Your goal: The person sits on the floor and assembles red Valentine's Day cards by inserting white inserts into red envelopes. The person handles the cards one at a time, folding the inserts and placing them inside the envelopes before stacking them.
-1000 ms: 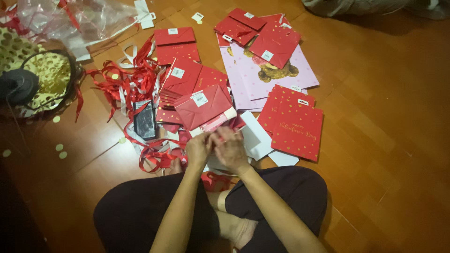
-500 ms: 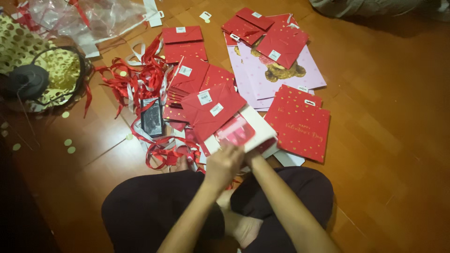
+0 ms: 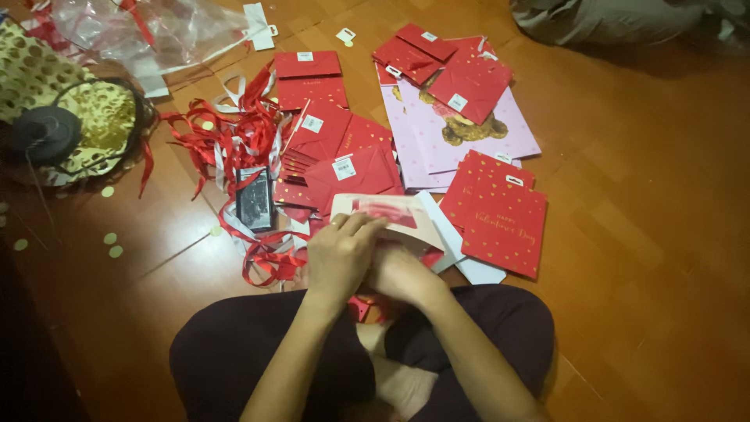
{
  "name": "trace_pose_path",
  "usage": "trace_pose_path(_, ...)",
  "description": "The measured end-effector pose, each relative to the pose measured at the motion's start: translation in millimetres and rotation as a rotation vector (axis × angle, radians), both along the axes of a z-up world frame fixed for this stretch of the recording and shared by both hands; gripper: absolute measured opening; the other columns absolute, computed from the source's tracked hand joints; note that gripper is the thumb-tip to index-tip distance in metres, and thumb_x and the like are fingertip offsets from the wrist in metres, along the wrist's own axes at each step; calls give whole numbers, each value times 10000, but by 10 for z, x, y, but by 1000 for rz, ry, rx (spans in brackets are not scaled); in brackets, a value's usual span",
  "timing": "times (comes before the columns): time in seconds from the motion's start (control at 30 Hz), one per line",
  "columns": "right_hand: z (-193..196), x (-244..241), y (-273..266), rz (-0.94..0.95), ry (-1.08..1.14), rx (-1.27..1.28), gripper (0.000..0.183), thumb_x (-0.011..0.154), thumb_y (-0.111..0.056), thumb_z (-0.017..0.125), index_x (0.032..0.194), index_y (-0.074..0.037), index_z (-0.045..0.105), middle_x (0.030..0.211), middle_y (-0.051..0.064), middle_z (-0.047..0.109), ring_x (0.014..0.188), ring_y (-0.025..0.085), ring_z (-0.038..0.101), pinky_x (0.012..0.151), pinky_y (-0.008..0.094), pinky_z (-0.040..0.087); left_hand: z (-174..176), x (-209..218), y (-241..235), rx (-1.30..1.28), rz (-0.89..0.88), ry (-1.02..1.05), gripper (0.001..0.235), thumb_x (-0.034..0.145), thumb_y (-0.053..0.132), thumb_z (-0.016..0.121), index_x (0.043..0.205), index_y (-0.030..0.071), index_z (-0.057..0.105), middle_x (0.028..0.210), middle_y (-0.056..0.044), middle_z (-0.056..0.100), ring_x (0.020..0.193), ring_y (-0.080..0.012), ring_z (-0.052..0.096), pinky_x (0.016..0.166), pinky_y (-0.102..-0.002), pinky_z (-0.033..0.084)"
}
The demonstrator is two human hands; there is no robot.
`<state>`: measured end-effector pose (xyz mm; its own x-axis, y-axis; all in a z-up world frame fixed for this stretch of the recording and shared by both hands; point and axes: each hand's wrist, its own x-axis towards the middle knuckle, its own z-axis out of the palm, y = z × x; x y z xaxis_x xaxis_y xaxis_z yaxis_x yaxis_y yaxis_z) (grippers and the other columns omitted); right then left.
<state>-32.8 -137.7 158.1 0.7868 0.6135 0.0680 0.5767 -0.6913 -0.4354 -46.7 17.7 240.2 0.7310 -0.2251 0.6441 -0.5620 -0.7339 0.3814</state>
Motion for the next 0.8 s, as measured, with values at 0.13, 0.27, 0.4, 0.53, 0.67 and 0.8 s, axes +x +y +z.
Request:
trace_pose_path(0.13,914,-339,-358,-216,145,419,194,931,-143,626,1041,-13,719,938,129,756,829,271,719,757,383,574,-318,49,57,-24,36,38,263,812,60,665,1054,121,747,1002,-19,728,908,-256,682,734,-384,553)
trace_pose_path(0.27,1084,-250,-759,-530,-55,537,181,1013,-133,602,1099,-38,730,825,61,755,780,108,740,729,284,577,-468,158,39,-129,6,43,242,833,5,624,1047,70,718,998,-74,703,948,-286,674,808,-408,531)
trace_pose_path(0.4,272,231,-1122,-826,-118,288,290,970,-276,663,1171,-67,679,966,107,703,930,219,683,788,386,558,-564,128,-7,-143,15,126,90,834,9,639,909,57,651,995,-95,684,961,-308,663,863,-431,518)
trace_pose_path(0.53,-746,425,-1267,-839,104,-316,565,884,-469,746,1291,-103,604,1184,166,664,1147,366,615,884,525,528,-515,128,58,-112,32,-15,134,811,18,640,914,97,676,1059,-102,664,1043,-320,641,1008,-492,493)
trace_pose_path(0.67,-1698,427,-1336,-874,68,-308,1070,650,-590,824,1452,-40,378,1379,226,499,1284,438,475,1015,611,399,-588,79,26,-40,56,22,264,821,0,627,1054,81,723,1144,-113,664,1097,-314,624,1080,-522,451)
trace_pose_path(0.8,-2062,488,-1376,-791,-189,-529,620,996,-206,569,1568,-75,369,1381,244,523,1248,417,549,1011,691,372,-518,147,4,-40,46,-14,306,834,17,638,1121,73,725,1162,-113,663,1094,-315,621,1071,-515,444)
